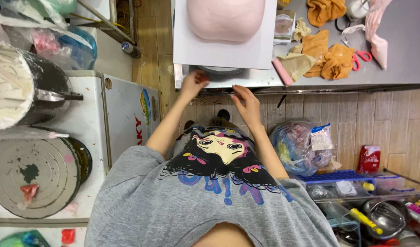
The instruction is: The person rolls small pieces of red and black clay between their palms to form smooth spheres. They place the finished spheres on a nearby countertop. The workspace is cluttered with various craft supplies.
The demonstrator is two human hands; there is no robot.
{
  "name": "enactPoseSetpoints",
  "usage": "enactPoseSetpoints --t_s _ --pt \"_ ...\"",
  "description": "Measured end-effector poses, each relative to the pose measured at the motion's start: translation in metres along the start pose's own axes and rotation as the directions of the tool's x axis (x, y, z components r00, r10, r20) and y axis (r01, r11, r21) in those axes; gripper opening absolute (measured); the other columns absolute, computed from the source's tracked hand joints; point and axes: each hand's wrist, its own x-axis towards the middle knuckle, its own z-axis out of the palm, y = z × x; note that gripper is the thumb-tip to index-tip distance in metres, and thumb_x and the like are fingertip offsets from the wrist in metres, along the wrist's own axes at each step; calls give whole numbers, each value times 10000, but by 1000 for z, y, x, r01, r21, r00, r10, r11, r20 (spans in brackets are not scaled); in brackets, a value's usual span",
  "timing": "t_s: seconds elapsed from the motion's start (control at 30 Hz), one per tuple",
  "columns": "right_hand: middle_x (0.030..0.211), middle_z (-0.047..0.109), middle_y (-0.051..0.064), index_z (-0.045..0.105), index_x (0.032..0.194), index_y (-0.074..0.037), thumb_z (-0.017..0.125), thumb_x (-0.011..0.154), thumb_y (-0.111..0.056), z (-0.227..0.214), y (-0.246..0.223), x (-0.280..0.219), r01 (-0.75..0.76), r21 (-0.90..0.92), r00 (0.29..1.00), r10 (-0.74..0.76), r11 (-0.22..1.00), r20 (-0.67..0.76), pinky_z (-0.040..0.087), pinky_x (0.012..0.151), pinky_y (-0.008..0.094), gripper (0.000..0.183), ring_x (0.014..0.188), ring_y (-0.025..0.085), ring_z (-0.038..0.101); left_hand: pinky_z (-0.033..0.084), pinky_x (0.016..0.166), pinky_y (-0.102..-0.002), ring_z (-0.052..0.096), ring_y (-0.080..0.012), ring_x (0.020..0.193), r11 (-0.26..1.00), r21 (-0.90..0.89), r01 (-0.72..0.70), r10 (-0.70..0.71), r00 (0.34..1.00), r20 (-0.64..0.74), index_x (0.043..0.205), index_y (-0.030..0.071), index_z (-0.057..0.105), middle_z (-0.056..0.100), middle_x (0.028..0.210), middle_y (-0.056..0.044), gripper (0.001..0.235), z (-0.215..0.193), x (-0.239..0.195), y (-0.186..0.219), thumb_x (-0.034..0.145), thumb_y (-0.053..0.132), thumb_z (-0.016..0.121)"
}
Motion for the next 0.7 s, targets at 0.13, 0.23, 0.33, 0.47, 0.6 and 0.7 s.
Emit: enactPoseSetpoints --t_s 0.13,0.23,0.33,0.47,0.6,0.7 --pt "1301 705 112 714 1263 -80 716 958 -144 -19 16 -9 -95 -92 990 104 991 92 569 775 320 312 988 214 743 583 876 -349 737 -268 968 988 101 -118 131 983 -131 1208 57 702 720 1160 -135 459 -20 4 -2 827 242 878" --pt "1287 706 120 717 1259 -67 723 968 -147 -29 27 -13 -26 -110 992 39 994 117 582 831 313 302 988 220 738 583 880 -362 708 -303 991 967 121 -225 246 949 -197 1183 30 693 641 1234 -168 555 -24 -2 -5 726 230 936" --pt "1278 709 117 715 1263 -70 710 973 -148 -33 33 -13 -42 -80 985 54 996 161 583 826 308 300 987 215 744 590 888 -372 701 -311 1009 959 67 -276 284 935 -210 1258 34 669 580 1305 -181 663 -22 0 -13 685 232 938" --pt "1274 708 123 713 1253 -61 707 971 -145 -32 34 -13 -39 -81 972 56 996 230 579 810 307 294 989 220 747 599 919 -384 718 -308 1006 976 77 -201 215 943 -254 1279 83 686 608 1296 -143 619 -13 7 -23 730 224 934" --pt "1270 710 130 715 1243 -46 706 975 -133 -21 29 -19 -4 -91 961 29 996 274 579 824 309 282 988 230 742 558 892 -424 665 -365 1057 918 220 -329 393 828 -401 1233 124 686 587 1265 -143 651 -7 6 -19 678 241 1005" --pt "1272 708 133 709 1242 -36 707 976 -132 -13 20 -30 13 -69 953 9 998 303 581 841 311 282 986 228 743 543 862 -418 633 -363 1020 892 253 -374 450 790 -418 1319 112 619 539 1284 -165 804 -12 -6 -12 610 212 985"
